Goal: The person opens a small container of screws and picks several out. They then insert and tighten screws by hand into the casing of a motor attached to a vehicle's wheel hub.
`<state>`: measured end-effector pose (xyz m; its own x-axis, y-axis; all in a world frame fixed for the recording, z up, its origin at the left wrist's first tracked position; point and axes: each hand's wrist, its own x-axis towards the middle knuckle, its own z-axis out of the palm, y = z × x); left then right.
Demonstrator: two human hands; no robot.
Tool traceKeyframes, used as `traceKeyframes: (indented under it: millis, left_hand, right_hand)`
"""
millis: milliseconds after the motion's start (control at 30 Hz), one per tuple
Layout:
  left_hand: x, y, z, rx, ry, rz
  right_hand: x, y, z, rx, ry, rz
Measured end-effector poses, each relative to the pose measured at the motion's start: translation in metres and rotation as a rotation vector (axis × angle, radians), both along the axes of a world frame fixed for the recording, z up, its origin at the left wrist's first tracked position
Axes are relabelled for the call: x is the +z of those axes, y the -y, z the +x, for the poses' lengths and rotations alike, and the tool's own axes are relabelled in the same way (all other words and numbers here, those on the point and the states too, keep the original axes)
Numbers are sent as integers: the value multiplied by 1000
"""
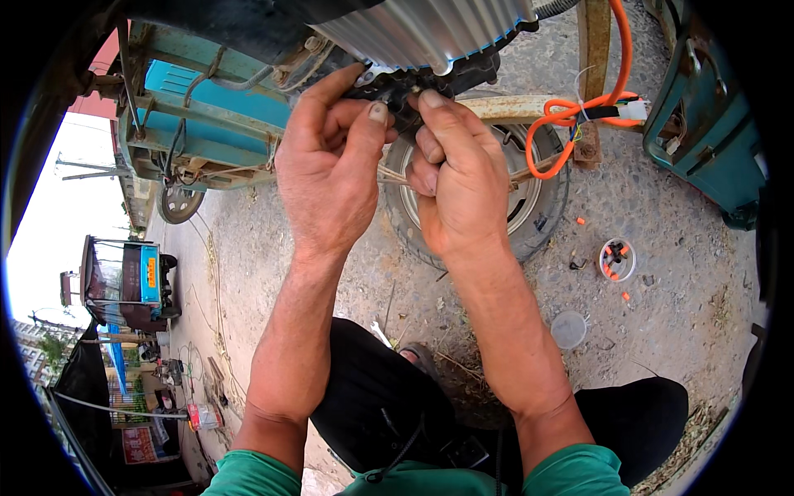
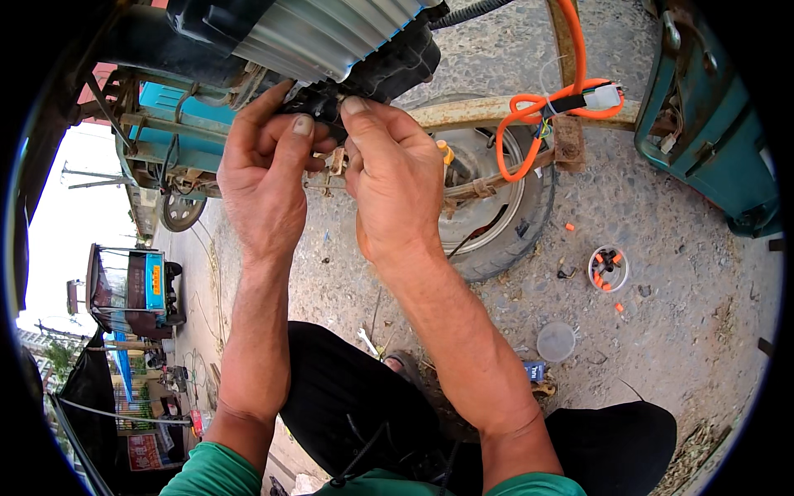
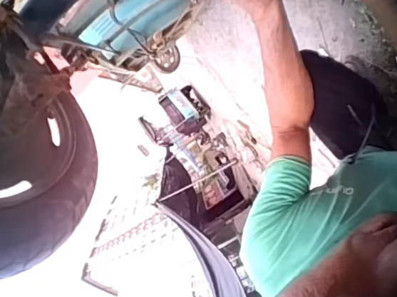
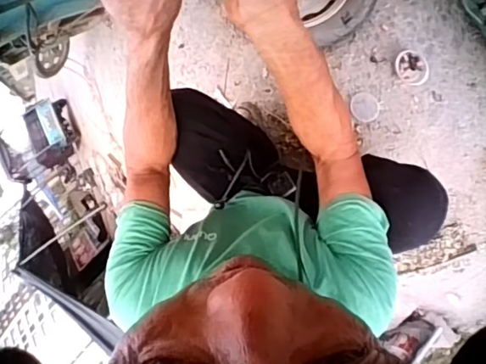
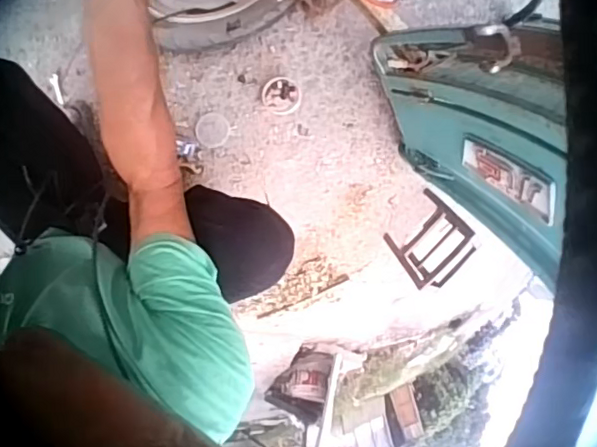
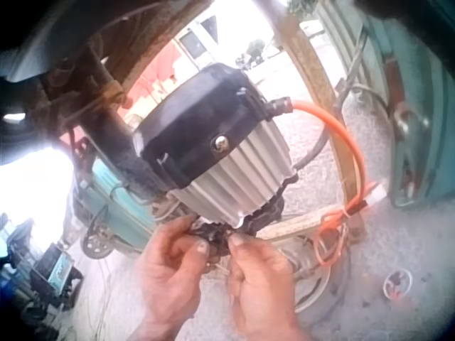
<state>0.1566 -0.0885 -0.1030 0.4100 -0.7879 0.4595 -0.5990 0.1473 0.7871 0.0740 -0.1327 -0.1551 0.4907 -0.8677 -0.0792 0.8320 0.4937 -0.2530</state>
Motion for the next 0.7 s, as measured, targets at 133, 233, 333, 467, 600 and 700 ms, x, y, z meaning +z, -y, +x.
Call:
traceKeyframes:
  millis: [133, 233, 333, 467, 600, 700]
  left_hand:
    - [-2, -1, 1, 8, 22, -5]
    - [-4, -1, 4, -3, 73, -3]
    - [-5, -1, 6, 4, 110, 2]
    - [-6, -1, 6, 8, 124, -9]
    - [-6, 0, 4, 16, 112, -13]
    - [-6, 0, 3, 26, 116, -4]
  right_hand:
    - [-6, 5, -1, 109, 104, 31]
    - [-6, 6, -1, 155, 131, 50]
    - [-7, 6, 1, 193, 171, 69]
    - [-7, 5, 1, 215, 194, 80]
    - [-5, 7, -1, 251, 204, 117]
    - [-4, 7, 1, 268, 227, 154]
